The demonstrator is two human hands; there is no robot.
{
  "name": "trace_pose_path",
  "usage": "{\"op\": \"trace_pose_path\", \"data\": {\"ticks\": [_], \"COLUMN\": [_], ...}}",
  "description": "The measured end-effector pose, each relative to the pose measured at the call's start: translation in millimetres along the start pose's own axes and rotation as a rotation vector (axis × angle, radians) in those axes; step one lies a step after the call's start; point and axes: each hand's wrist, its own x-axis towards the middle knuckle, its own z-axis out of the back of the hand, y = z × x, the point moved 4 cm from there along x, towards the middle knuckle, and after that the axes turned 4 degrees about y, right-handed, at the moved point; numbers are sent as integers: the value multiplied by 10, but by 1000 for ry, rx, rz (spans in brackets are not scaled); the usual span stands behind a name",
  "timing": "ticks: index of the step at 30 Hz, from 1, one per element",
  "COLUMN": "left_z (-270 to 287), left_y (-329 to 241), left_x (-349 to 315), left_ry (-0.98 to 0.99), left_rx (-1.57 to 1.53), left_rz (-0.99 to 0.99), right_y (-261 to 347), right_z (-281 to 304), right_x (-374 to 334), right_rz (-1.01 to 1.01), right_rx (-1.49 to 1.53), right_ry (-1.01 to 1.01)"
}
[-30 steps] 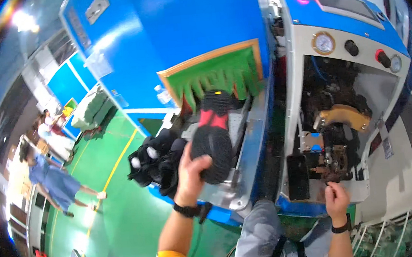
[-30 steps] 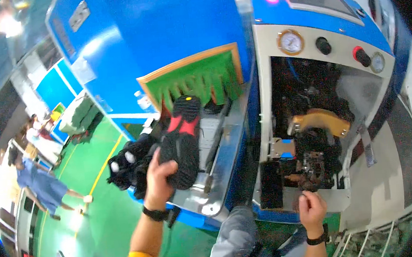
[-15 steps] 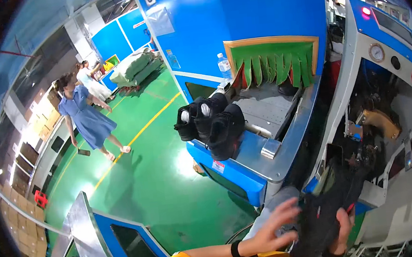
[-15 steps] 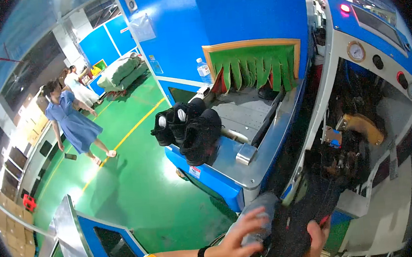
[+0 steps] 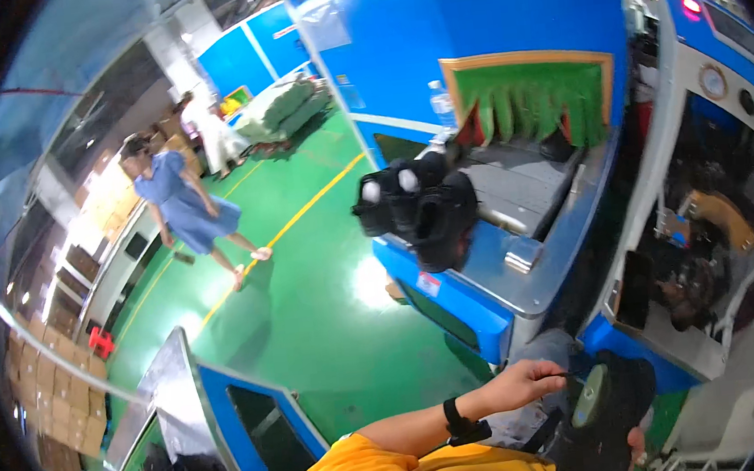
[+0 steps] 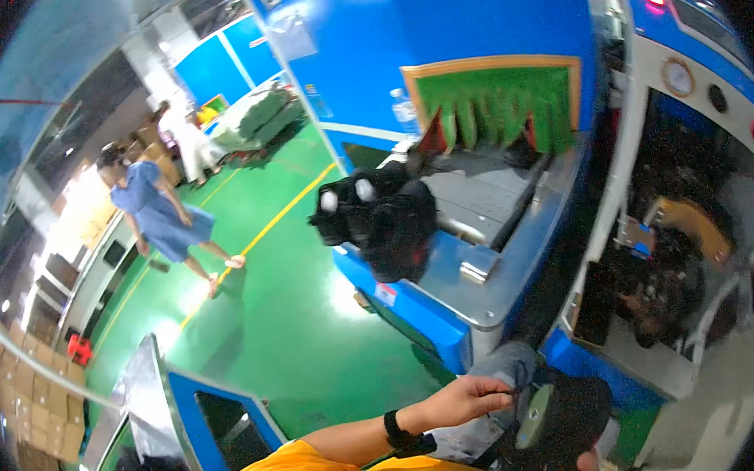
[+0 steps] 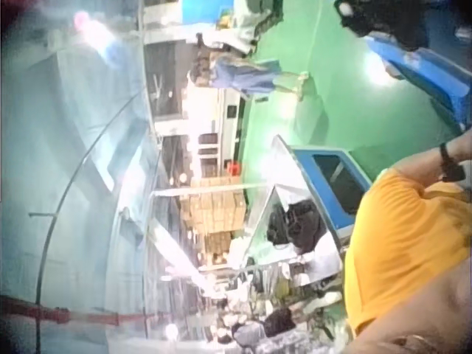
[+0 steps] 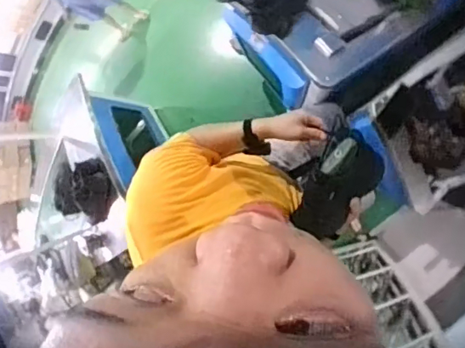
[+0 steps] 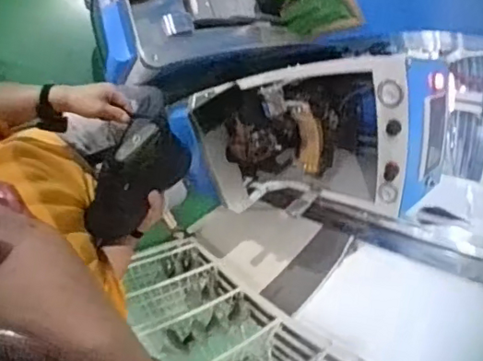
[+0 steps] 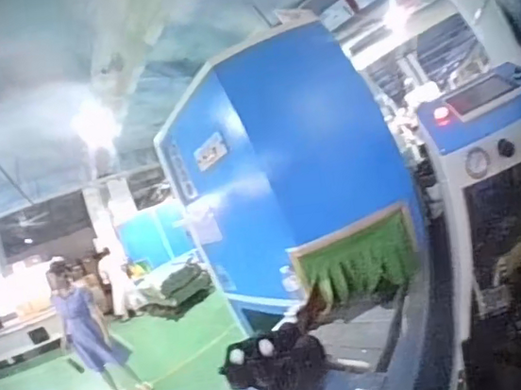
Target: The recorder uses a lasting machine to pull the shoe upper over a last and secure it into shape.
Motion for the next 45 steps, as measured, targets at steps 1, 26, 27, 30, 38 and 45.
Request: {"op": "trace_pose_path", "data": {"ticks": [1,26,27,30,38,45], "left_z": [53,991,961,825,-421,-531], "left_y": [-46,-563,-551,-427,-305,118], "left_x": [-32,-795,-794,-751,92,299], "left_ry": [-45,-108,-43,175,-9,-16], "left_rx": [82,31,183,783,375,598], "left_rz": [-60,68,123,123,-73,-105], "right_y": [12,210,209,215,266,197], "right_z": [-11,94,102,99,194,313], "right_x": [-13,-127,-147,-156,-284,-305], "right_rz": [-5,-98,-98,-98,-97,-92], "right_rx": [1,-145,-149,-158,-178,-164], "right_ry": [8,-6,-17,-28,-67,-50]}}
